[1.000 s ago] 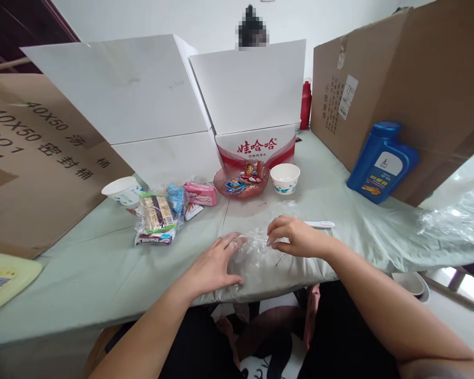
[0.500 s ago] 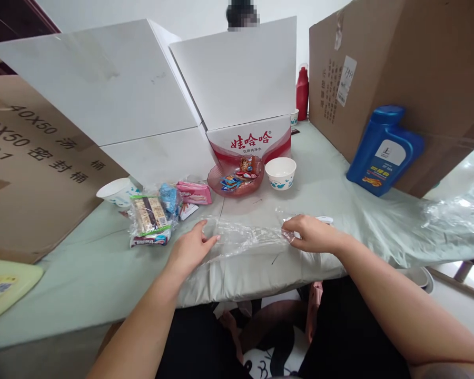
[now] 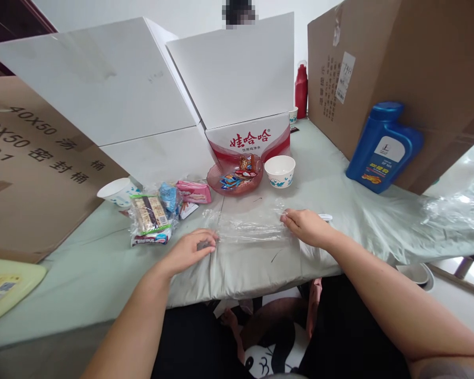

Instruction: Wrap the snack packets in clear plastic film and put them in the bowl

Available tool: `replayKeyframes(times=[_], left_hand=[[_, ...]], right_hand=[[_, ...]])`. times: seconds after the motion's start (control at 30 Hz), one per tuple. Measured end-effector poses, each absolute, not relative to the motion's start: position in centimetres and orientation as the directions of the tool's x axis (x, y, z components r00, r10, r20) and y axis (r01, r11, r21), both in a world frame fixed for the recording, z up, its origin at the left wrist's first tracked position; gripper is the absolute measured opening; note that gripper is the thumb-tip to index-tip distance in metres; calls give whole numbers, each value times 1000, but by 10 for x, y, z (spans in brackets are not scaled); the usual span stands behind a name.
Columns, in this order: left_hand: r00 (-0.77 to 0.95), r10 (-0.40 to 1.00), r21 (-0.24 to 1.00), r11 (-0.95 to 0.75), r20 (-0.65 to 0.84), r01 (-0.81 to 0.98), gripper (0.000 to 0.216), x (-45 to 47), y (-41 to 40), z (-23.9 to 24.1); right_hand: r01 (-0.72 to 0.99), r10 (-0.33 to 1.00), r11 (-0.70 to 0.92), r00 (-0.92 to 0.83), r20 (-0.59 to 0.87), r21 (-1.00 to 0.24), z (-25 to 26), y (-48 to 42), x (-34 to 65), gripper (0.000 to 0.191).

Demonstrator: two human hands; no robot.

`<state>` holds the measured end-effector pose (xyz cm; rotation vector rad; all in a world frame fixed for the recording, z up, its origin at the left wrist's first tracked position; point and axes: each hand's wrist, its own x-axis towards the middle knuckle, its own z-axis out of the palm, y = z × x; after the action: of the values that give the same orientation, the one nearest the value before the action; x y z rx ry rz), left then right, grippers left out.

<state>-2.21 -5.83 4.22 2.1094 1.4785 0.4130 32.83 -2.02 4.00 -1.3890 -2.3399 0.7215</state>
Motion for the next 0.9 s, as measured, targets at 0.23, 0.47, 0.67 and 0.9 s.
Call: replayKeyframes(times=[0.23,0.47,0.67,0.9], left_hand=[[208,946,751,53,-249,658,25,-22,-64,49],[12,992,619,67,-123,783,16,-26,-54,29],[-165,977,519,213,-137,828,15,-16,-50,31],[53,998,450,-55,18,891,11,-11,-57,38]], right_hand=[[483,826,515,-500,260,-708,29,-22,318,20],[593,903,135,-404,-148,-794,21,-17,311,23],[859,956,206,-278,-90,-468,23,-20,297,28],[933,961,258,-274,-28,-251,29,-29,293,26]])
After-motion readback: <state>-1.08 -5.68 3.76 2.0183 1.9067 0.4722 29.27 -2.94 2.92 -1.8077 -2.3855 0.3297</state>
